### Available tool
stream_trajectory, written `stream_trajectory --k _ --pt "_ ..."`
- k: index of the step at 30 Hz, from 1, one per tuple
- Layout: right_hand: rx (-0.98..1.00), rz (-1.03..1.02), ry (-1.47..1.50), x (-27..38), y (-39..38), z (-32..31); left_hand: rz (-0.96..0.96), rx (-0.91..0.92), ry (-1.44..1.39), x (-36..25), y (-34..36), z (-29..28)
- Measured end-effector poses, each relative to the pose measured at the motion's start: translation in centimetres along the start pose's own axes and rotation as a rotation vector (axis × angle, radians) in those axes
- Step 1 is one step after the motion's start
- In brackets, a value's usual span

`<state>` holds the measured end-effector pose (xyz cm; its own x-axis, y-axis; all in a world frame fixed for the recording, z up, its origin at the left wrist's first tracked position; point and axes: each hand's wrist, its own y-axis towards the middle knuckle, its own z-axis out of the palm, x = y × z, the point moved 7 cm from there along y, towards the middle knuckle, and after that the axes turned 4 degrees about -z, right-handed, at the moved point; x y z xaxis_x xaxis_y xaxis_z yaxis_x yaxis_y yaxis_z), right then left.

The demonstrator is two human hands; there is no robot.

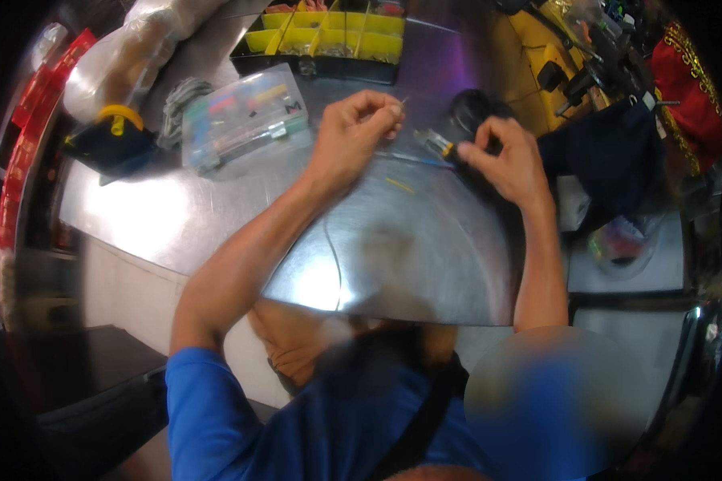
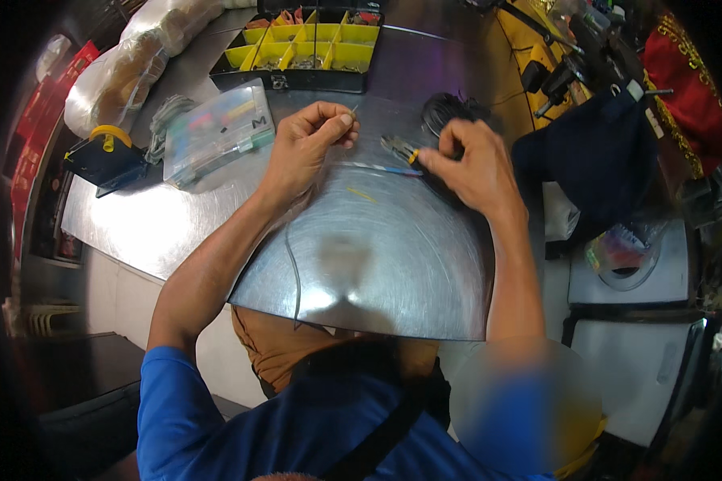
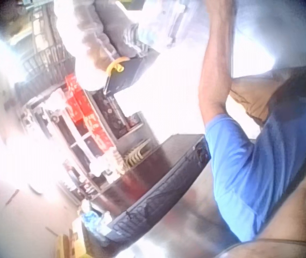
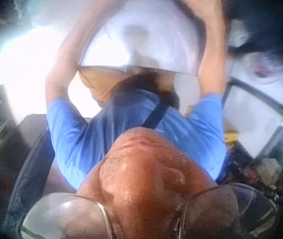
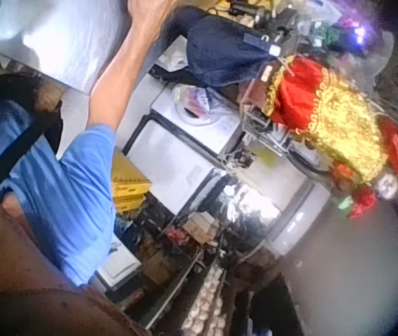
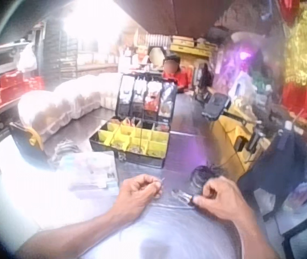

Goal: The person opens a plastic case to retrieve a blue heat shrink tube and a wire. They slide the tube onto the wire, use a lighter to shrink the tube, and then use pliers to cut the wire and the tube.

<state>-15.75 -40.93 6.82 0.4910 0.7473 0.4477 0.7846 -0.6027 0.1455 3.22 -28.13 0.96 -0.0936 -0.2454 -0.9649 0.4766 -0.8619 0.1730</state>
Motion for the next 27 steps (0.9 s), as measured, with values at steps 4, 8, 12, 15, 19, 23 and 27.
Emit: stream_trajectory --k 4,8,12,15,19,23,27 --pt "-0.332 -0.414 -0.143 2.2 -2.5 -0.2 -0.082 -0.008 -0.172 0.1 0.0 -0.3" --pt "-0.405 -0.275 -0.116 1.8 -4.9 -1.7 -0.093 0.004 -0.303 -0.1 0.1 -0.6" --pt "-0.161 -0.092 0.032 -2.2 -5.4 0.5 -0.064 0.025 -0.326 -0.3 0.4 -0.5" --pt "-0.122 -0.201 0.094 -1.3 -4.8 2.1 -0.08 0.016 -0.321 -0.2 0.2 -0.6" --pt "-0.132 -0.205 0.027 -0.8 -3.4 3.0 -0.055 0.013 -0.254 -0.9 0.1 -0.4" --pt "-0.057 -0.065 -0.152 0.1 -4.2 2.9 -0.037 0.014 -0.231 -0.9 0.0 -0.3" --pt "0.051 0.218 0.009 0.2 -8.1 1.0 -0.023 0.018 -0.212 -1.1 0.1 -0.3"
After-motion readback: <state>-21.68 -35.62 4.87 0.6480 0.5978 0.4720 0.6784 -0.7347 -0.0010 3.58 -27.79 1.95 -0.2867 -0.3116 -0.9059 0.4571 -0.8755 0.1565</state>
